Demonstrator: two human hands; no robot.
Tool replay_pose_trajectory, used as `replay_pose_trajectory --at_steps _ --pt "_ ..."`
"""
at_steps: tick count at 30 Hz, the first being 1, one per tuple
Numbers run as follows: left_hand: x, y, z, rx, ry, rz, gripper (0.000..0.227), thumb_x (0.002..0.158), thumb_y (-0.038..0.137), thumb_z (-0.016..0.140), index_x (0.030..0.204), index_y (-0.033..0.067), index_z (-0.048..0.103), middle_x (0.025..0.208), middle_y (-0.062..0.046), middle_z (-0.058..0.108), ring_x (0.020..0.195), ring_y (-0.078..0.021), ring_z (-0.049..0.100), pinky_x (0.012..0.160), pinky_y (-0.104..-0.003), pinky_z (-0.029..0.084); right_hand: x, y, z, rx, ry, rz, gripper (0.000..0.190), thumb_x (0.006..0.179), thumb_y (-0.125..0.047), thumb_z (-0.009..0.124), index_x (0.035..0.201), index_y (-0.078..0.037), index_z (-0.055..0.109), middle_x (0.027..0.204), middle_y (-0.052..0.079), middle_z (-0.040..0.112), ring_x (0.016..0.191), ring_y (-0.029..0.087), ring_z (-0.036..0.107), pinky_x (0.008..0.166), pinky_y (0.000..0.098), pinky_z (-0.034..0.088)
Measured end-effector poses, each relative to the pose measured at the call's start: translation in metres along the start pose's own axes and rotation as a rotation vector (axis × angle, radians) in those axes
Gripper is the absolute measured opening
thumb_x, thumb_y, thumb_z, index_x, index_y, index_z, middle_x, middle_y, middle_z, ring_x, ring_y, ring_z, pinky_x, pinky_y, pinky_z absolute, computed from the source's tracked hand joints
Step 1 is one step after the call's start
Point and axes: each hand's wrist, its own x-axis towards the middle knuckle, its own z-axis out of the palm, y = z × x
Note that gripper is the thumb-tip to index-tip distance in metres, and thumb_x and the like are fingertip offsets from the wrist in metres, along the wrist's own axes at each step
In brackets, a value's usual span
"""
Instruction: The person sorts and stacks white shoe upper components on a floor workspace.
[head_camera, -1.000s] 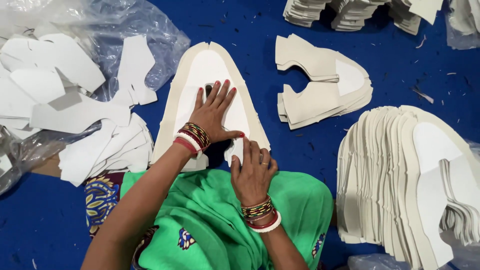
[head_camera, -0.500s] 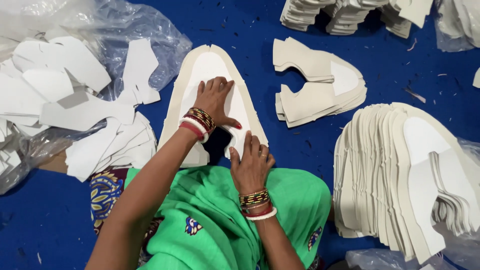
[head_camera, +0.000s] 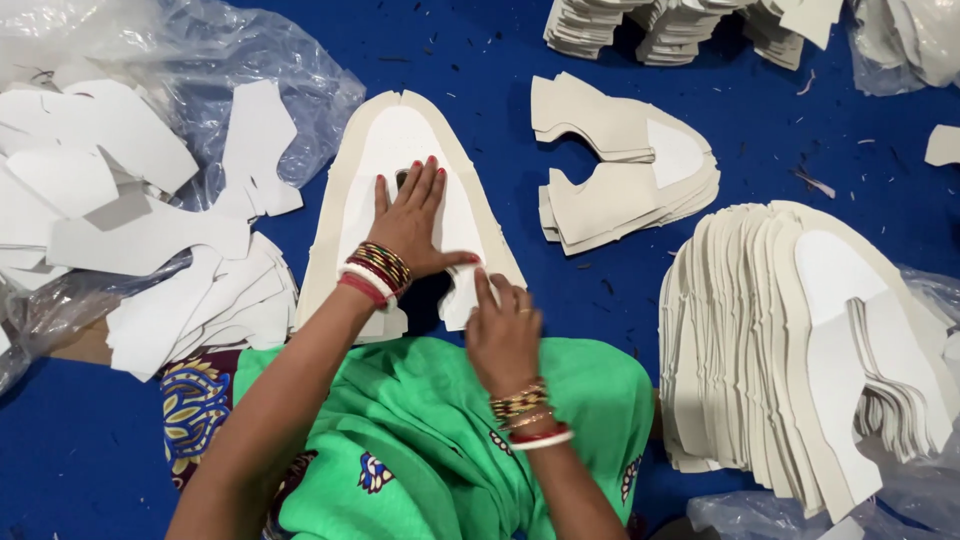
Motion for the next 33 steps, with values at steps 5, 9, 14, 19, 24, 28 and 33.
replay_pose_trajectory --at_steps 5,9,14,19,24,28,33 --pt "-0.003 0.015 0.008 0.032 -0.025 -0.11 0.154 0.056 0.099 0.061 0.161 -0.0004 0.007 0.17 -0.02 -0.001 0.157 -0.0333 -0.004 0.118 -0.068 -0.005 0.013 -0.012 -0.013 -0.038 -0.149 0.002 0.044 0.09 -0.017 0.061 0.133 -0.007 0.063 0.128 0.012 0.062 0.118 0.033 0.052 0.093 0.0518 0.04" --pt "-0.002 0.013 0.005 -0.01 0.011 -0.087 0.156 0.056 0.098 0.062 0.162 -0.0006 0.005 0.171 -0.02 -0.003 0.158 -0.0337 -0.006 0.118 -0.07 -0.005 0.014 0.02 -0.01 0.015 -0.169 -0.021 0.04 0.087 -0.012 0.062 0.126 -0.009 0.069 0.125 0.008 0.065 0.117 0.03 0.055 0.095 0.0497 0.042" --pt "-0.002 0.019 -0.002 -0.005 -0.126 -0.128 0.163 0.046 0.091 0.072 0.161 0.0 0.0 0.169 -0.021 -0.008 0.157 -0.0343 -0.01 0.114 -0.072 -0.008 0.036 0.101 0.018 0.466 0.076 0.524 0.03 0.093 -0.006 0.06 0.12 -0.009 0.072 0.118 0.013 0.064 0.093 0.028 0.066 0.079 0.0394 0.055" --pt "-0.002 0.025 -0.004 0.007 -0.106 -0.122 0.164 0.045 0.093 0.071 0.16 -0.0015 0.002 0.169 -0.022 -0.008 0.156 -0.0354 -0.01 0.112 -0.075 -0.008 0.083 0.239 0.078 0.101 0.335 0.655 0.066 0.087 -0.027 0.081 0.136 0.008 0.053 0.123 0.028 0.053 0.11 0.042 0.057 0.094 0.0487 0.049" --pt "-0.006 0.03 -0.009 0.026 -0.065 -0.146 0.161 0.047 0.098 0.064 0.159 -0.0013 0.006 0.169 -0.021 -0.004 0.156 -0.0358 -0.009 0.111 -0.077 -0.007 0.144 0.208 0.042 0.158 0.166 1.081 0.088 0.091 -0.053 0.08 0.135 0.016 0.048 0.136 0.033 0.042 0.126 0.047 0.05 0.105 0.0516 0.046" --pt "-0.007 0.03 0.002 0.029 -0.005 -0.147 0.16 0.047 0.101 0.06 0.159 -0.0014 0.008 0.168 -0.021 -0.002 0.155 -0.0362 -0.007 0.11 -0.078 -0.006 0.157 0.213 0.041 0.012 0.176 1.1 0.106 0.079 -0.042 0.084 0.148 0.015 0.027 0.141 0.032 0.033 0.127 0.048 0.046 0.1 0.0508 0.052" --pt "-0.003 0.032 -0.004 0.02 0.025 -0.177 0.159 0.048 0.102 0.059 0.159 0.0007 0.008 0.168 -0.02 -0.002 0.156 -0.036 -0.006 0.11 -0.079 -0.006 0.163 0.219 0.041 -0.15 0.148 0.983 0.104 0.075 -0.042 0.089 0.138 0.019 0.034 0.139 0.034 0.031 0.127 0.049 0.044 0.098 0.051 0.05"
